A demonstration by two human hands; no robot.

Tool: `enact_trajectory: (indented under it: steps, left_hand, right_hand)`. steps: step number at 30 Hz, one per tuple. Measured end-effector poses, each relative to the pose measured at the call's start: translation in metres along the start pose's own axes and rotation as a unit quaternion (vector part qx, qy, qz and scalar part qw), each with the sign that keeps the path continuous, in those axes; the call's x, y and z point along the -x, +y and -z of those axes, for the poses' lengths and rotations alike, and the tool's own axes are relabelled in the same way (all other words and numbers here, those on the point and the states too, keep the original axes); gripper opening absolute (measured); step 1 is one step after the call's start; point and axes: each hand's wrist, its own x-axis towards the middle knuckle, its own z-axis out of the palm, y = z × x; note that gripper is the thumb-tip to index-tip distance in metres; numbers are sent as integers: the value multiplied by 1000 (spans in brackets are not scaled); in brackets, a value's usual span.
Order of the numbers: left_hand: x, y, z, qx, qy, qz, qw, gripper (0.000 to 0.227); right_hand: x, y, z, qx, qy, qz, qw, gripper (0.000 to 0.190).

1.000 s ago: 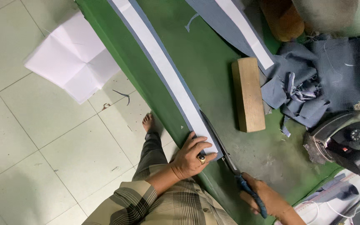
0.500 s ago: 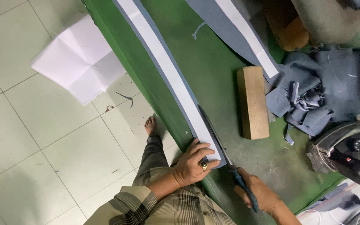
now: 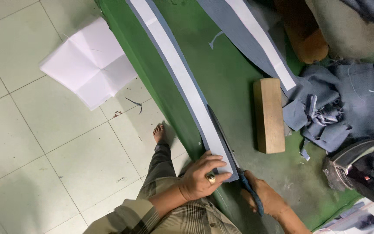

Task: The person irons a long strip of gray fabric with white stripes using a steam iron and a wooden pressing block. They then use large shears to trim the edges of the fabric strip along the white lines.

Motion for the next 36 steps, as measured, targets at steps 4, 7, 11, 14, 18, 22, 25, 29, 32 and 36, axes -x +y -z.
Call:
enact_trajectory:
  steps: [4, 7, 11, 14, 18, 22, 25, 29, 32, 36]
  left_hand:
    - [-23, -25, 37, -56, 113, 84, 989, 12]
    - [-31, -78, 67, -136, 131, 211, 959, 8]
    - [-38, -133, 93, -201, 58, 233, 950, 12]
    - [-48, -137, 102, -153, -46, 169, 973, 45]
    - [-57, -144, 103, -120, -54, 162, 978, 46]
    - [-71, -159, 102, -330, -204, 272, 881, 62]
    - [-76, -161, 101, -337, -254, 310, 852, 69]
    - [-65, -167, 98, -359, -217, 269, 867, 71]
    - [-65, -168, 98, -346, -247, 295, 856, 71]
    - [-61, -170, 98, -368, -240, 276, 855, 72]
  right_hand:
    - [14, -32, 13, -104, -42, -109, 988, 13]
    - [13, -36, 17, -101, -43, -120, 987, 13]
    - [2, 19, 2, 12, -3, -12, 1000, 17]
    - [4, 16, 7, -44, -40, -53, 997, 16]
    - [14, -26, 20, 12, -9, -47, 999, 12]
    - [3, -36, 23, -24, -45, -150, 987, 19]
    - [-4, -55, 30, -49, -55, -180, 981, 28]
    - [-11, -25, 18, 11, -39, -68, 997, 18]
    - [-11, -39, 27, -48, -67, -156, 984, 20]
    - [-6, -18, 30, 42, -78, -135, 987, 30]
